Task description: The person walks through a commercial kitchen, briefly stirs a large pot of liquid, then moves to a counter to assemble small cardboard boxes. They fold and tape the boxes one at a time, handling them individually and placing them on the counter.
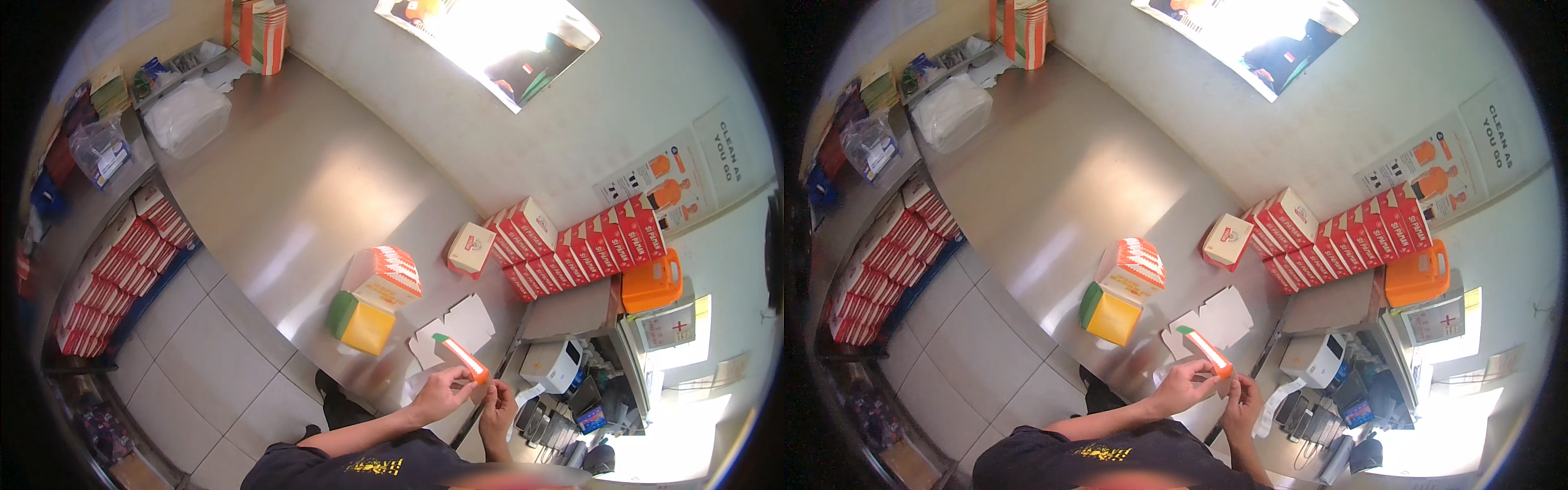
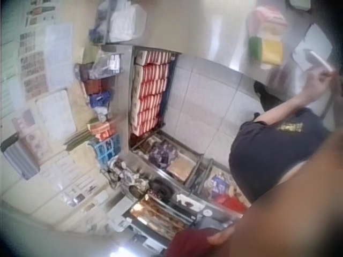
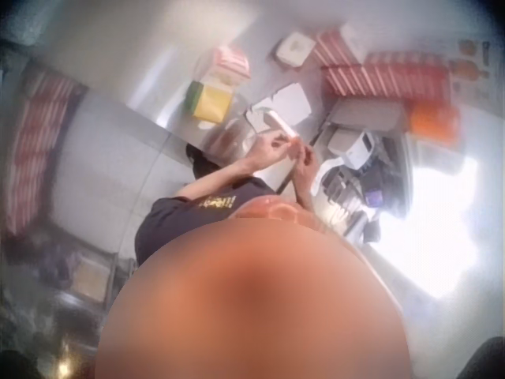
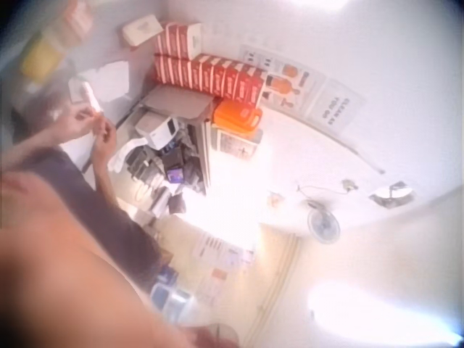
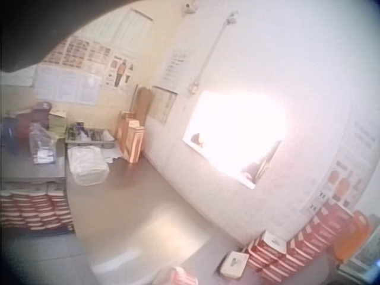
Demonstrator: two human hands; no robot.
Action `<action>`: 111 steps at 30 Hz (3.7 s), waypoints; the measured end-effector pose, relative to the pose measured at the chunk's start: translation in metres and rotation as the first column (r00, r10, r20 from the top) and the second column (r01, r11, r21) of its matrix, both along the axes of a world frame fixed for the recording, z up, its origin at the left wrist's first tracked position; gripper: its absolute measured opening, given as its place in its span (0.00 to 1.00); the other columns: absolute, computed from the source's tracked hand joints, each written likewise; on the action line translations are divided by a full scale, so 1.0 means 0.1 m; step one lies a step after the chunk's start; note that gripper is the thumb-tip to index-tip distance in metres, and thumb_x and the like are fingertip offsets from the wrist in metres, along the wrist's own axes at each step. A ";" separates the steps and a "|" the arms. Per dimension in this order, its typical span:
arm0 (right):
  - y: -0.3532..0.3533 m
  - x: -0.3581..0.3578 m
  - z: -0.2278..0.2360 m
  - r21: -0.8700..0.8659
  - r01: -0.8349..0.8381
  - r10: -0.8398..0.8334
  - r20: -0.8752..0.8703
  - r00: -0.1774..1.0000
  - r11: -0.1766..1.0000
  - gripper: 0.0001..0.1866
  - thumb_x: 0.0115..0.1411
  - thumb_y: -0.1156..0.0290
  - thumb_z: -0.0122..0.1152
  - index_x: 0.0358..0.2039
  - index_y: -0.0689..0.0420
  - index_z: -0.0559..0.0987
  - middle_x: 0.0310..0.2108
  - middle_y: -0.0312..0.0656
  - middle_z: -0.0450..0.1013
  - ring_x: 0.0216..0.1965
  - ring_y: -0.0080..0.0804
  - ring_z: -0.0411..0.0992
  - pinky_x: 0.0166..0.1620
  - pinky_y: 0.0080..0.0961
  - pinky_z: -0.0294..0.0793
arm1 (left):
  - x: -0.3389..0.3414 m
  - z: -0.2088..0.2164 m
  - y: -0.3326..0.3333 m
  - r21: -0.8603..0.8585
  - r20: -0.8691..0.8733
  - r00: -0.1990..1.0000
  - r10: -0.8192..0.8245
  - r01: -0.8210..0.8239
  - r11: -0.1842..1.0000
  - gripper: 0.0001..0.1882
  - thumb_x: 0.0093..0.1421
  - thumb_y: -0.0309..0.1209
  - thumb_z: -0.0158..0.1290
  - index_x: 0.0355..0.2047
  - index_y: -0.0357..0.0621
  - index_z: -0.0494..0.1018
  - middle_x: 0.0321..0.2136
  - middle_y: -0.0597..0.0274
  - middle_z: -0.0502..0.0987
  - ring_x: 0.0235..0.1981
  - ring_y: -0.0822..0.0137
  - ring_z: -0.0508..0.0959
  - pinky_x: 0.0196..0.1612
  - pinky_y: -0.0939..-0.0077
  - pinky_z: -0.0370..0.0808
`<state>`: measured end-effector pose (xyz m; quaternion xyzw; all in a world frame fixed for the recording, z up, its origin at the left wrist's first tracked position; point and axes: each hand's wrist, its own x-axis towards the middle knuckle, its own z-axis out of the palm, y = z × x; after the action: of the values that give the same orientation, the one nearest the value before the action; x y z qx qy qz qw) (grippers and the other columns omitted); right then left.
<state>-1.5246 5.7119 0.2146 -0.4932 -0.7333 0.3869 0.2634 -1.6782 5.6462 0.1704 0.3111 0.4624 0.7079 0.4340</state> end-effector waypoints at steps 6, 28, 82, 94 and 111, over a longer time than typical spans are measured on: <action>0.11 -0.14 0.06 0.145 -0.026 0.031 -0.033 0.999 0.989 0.10 0.73 0.67 0.55 0.42 0.62 0.77 0.34 0.34 0.75 0.33 0.17 0.70 0.37 0.16 0.70 | -0.21 0.03 0.16 0.014 -0.012 0.997 -0.073 0.073 0.997 0.12 0.65 0.29 0.57 0.45 0.33 0.76 0.40 0.53 0.82 0.44 0.63 0.84 0.46 0.69 0.84; 0.30 -0.16 0.07 -0.020 0.014 -0.017 -0.131 0.991 1.000 0.10 0.72 0.68 0.56 0.37 0.61 0.77 0.39 0.36 0.74 0.37 0.19 0.68 0.41 0.17 0.66 | -0.35 -0.02 0.34 0.040 -0.052 0.973 -0.224 0.226 0.973 0.12 0.65 0.27 0.56 0.46 0.34 0.75 0.41 0.54 0.82 0.44 0.63 0.84 0.47 0.67 0.83; 0.79 -0.45 -0.66 -0.083 0.125 -0.129 -0.042 0.991 0.989 0.06 0.66 0.73 0.64 0.34 0.63 0.79 0.39 0.40 0.73 0.33 0.24 0.76 0.31 0.20 0.82 | -0.74 -0.53 1.04 -0.243 -0.111 0.907 -0.407 0.372 0.896 0.15 0.66 0.37 0.60 0.45 0.37 0.77 0.38 0.56 0.83 0.39 0.68 0.83 0.43 0.70 0.82; 0.98 -0.51 -0.95 -0.220 0.180 -0.219 -0.168 0.961 0.959 0.11 0.67 0.69 0.65 0.32 0.64 0.79 0.35 0.40 0.75 0.29 0.25 0.77 0.28 0.23 0.83 | -0.86 -0.75 1.10 -0.260 0.063 0.912 -0.405 0.407 0.876 0.14 0.67 0.34 0.59 0.47 0.37 0.78 0.40 0.59 0.83 0.43 0.69 0.82 0.47 0.69 0.81; 0.91 -0.64 -0.81 -0.101 0.201 -0.200 0.021 0.980 0.974 0.10 0.59 0.73 0.73 0.29 0.63 0.78 0.35 0.40 0.75 0.29 0.26 0.77 0.28 0.22 0.82 | -0.92 -0.67 1.10 -0.232 -0.183 0.882 -0.435 0.391 0.891 0.14 0.67 0.34 0.56 0.47 0.38 0.74 0.39 0.52 0.81 0.40 0.58 0.83 0.43 0.65 0.81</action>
<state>-1.5890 5.8029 0.1334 -0.5795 -0.6603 0.3929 0.2715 -1.7707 5.7563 0.1030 0.4400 0.4969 0.5108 0.5464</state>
